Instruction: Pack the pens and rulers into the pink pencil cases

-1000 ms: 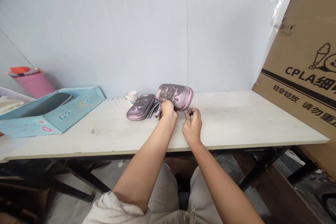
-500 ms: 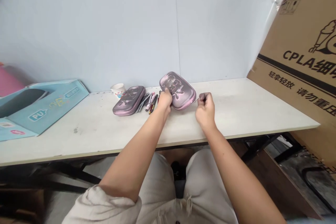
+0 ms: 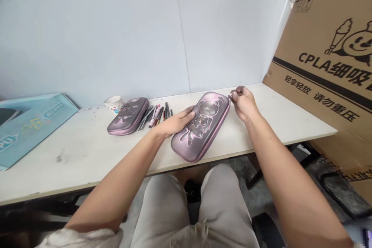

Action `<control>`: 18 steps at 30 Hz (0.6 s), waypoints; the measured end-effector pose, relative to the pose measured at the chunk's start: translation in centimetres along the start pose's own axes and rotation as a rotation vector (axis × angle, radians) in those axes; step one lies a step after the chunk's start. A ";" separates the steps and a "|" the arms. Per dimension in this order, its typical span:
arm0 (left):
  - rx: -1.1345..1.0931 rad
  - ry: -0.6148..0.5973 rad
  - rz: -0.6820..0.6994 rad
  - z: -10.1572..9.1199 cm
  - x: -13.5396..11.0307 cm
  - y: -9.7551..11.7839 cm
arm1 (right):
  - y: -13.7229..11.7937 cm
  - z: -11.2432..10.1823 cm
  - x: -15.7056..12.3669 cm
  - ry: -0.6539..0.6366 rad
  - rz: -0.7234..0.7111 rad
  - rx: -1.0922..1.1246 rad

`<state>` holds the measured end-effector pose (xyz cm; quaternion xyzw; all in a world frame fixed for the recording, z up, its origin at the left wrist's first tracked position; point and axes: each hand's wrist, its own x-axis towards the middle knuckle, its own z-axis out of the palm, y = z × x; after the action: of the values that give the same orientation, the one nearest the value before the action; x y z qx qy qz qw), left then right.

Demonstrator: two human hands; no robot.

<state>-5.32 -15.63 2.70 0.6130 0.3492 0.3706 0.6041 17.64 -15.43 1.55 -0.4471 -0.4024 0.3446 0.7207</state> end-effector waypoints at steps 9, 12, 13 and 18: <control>0.256 -0.654 -0.043 -0.5 -1.2 4.7 | -5.0 0.2 -1.0 -0.993 0.280 -0.253; 0.397 -0.885 0.029 -0.6 -0.4 3.8 | -4.8 0.9 0.0 -1.210 0.416 -0.385; 0.400 -0.847 0.075 -0.6 0.0 3.3 | -4.4 1.1 0.5 -1.147 0.414 -0.387; 0.197 -0.195 0.084 -0.8 2.6 -0.3 | -0.9 2.0 2.5 -0.307 0.374 -0.047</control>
<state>-4.74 -13.02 2.43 0.7165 0.2979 0.2981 0.5559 17.06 -12.87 3.63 -0.4729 -0.4250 0.5267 0.5642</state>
